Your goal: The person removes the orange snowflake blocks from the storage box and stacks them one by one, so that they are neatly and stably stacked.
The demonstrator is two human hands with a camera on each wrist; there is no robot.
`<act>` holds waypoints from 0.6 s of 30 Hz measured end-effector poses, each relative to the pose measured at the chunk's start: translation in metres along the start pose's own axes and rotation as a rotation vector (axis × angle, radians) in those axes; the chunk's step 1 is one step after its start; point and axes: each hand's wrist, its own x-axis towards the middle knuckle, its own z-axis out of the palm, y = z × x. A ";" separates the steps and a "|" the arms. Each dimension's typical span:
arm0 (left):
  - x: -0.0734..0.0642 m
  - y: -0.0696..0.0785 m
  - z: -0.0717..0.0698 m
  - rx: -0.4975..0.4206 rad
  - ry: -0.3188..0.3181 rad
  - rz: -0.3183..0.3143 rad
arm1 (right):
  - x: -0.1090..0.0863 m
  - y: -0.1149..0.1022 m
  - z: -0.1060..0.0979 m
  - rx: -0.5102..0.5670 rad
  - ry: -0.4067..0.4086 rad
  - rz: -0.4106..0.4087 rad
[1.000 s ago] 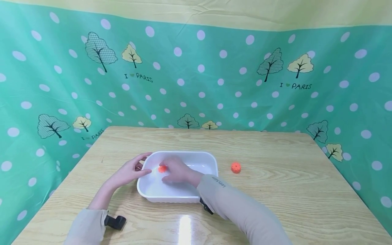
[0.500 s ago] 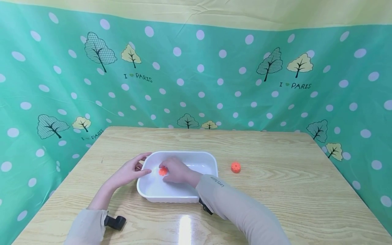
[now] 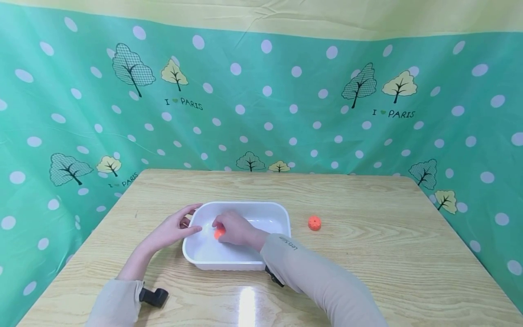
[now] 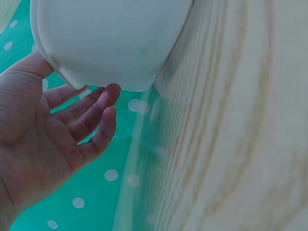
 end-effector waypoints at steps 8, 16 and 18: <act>-0.002 0.006 -0.001 -0.015 -0.007 0.003 | -0.001 -0.001 -0.002 -0.003 -0.032 0.018; 0.008 -0.022 0.001 -0.024 -0.004 0.005 | -0.005 -0.003 -0.008 0.107 -0.045 0.060; 0.008 -0.023 0.001 -0.021 -0.003 0.002 | -0.006 -0.003 -0.010 0.125 -0.045 0.070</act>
